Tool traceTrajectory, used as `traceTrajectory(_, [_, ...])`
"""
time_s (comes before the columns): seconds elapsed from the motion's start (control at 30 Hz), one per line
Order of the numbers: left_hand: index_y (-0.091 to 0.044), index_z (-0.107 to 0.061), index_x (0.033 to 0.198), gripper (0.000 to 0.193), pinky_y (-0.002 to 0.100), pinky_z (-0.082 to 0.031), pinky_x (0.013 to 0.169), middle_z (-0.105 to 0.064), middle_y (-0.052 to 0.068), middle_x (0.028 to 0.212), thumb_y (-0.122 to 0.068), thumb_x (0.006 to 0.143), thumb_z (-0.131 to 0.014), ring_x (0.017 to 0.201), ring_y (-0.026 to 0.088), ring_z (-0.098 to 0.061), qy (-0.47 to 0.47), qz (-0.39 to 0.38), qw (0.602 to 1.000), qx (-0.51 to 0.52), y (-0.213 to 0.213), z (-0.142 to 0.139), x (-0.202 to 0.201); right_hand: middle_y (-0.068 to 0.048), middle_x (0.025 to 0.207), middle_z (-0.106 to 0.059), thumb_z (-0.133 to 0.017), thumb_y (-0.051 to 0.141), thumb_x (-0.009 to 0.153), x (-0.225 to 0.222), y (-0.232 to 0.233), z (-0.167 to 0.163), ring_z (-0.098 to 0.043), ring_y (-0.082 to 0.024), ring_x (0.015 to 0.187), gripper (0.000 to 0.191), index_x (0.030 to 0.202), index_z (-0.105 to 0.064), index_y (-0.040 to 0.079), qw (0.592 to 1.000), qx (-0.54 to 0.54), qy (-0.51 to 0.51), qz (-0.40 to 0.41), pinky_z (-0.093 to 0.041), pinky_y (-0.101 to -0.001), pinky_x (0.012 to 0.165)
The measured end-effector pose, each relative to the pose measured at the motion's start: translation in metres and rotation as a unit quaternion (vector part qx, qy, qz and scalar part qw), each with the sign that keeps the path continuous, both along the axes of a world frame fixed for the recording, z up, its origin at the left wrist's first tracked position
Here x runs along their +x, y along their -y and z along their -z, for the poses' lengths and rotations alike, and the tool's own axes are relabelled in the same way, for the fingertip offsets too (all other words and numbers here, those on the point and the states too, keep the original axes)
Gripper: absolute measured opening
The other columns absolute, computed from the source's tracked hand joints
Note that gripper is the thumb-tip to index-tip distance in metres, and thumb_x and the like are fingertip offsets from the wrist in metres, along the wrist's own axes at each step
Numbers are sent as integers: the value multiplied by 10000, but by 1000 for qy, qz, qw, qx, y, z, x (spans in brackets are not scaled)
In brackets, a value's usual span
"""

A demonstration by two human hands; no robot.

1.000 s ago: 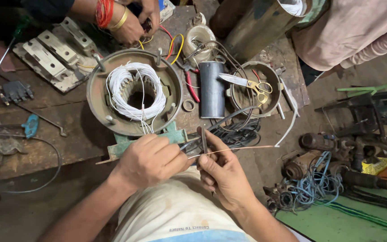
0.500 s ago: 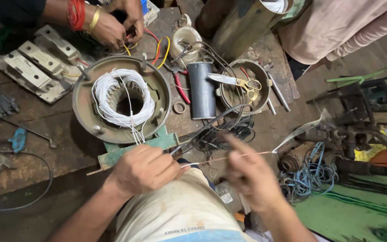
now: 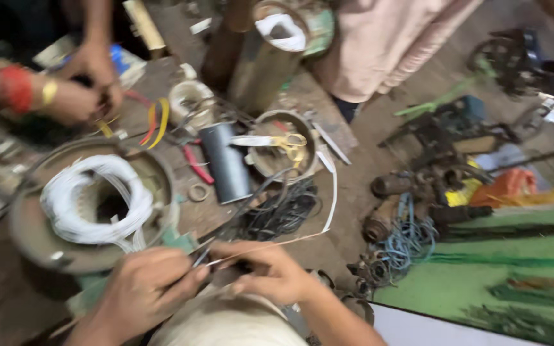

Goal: The person strips insulation from several wires using pliers and a knife, then twists the exposed ends together. They wrap the connections with black electrical tape and place the finished assembly into a cylindrical component on the workbench.

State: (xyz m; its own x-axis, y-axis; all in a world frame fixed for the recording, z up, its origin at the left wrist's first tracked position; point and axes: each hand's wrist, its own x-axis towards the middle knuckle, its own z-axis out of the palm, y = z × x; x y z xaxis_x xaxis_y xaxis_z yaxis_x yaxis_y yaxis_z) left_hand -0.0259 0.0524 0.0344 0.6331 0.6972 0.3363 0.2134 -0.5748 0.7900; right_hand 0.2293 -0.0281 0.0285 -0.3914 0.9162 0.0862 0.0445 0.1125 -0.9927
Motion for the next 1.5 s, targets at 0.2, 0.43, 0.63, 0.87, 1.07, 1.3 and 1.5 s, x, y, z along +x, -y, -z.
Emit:
traceTrajectory(0.2, [-54,-599,658,275,411,-442,447,-490,98,577,-233,831,-718,490,280,-556,18,87,996,-5,-1,21,-14,-120,1184,-700,-716,147,1035,-17,-3,-14,-675,-226,1105,331,1348,-698,39,998,56,-8,-28,-541,-339,1008])
traceTrajectory(0.43, [-114,-566,628,401,401,-436,495,-450,61,571,-378,878,-737,504,233,-557,-51,88,995,14,3,37,-30,-89,1077,-712,-789,180,933,28,22,-27,-636,-225,961,315,1219,-758,54,990,128,49,14,-495,-372,884])
traceTrajectory(0.63, [-33,-560,598,356,405,-425,439,-440,99,508,-256,804,-746,417,246,-505,-32,-30,998,-54,5,24,-40,-59,944,-683,-793,183,848,99,31,-50,-622,-180,893,222,1027,-721,71,865,50,-407,289,-478,-348,785])
traceTrajectory(0.87, [-64,-612,596,299,397,-426,464,-484,84,545,-240,773,-776,470,241,-541,-2,-81,994,69,13,0,-21,-39,912,-786,-609,231,943,29,12,3,-661,-97,558,498,1423,-561,106,927,-261,37,266,-506,-244,475])
traceTrajectory(1.07, [-111,-585,613,279,399,-440,484,-505,46,592,-228,759,-790,527,235,-561,-39,-96,974,203,19,-10,-3,47,769,-573,-718,129,944,-51,11,7,-437,-28,542,645,1546,-502,48,916,-305,-192,174,-341,-205,458])
traceTrajectory(1.3, [-137,-572,642,302,385,-431,500,-475,22,609,-236,818,-797,544,220,-542,-22,-68,965,250,25,-1,-21,53,675,-514,-709,205,909,-27,6,-7,-396,-35,463,650,1504,-543,2,911,-343,-148,174,-262,-216,378])
traceTrajectory(1.5, [-113,-572,635,339,393,-422,474,-464,32,590,-249,846,-799,512,230,-530,-18,-121,970,210,23,-5,-43,14,794,-571,-665,290,1061,68,9,-27,-480,-35,513,408,1426,-578,130,854,-101,-425,281,-355,-170,415])
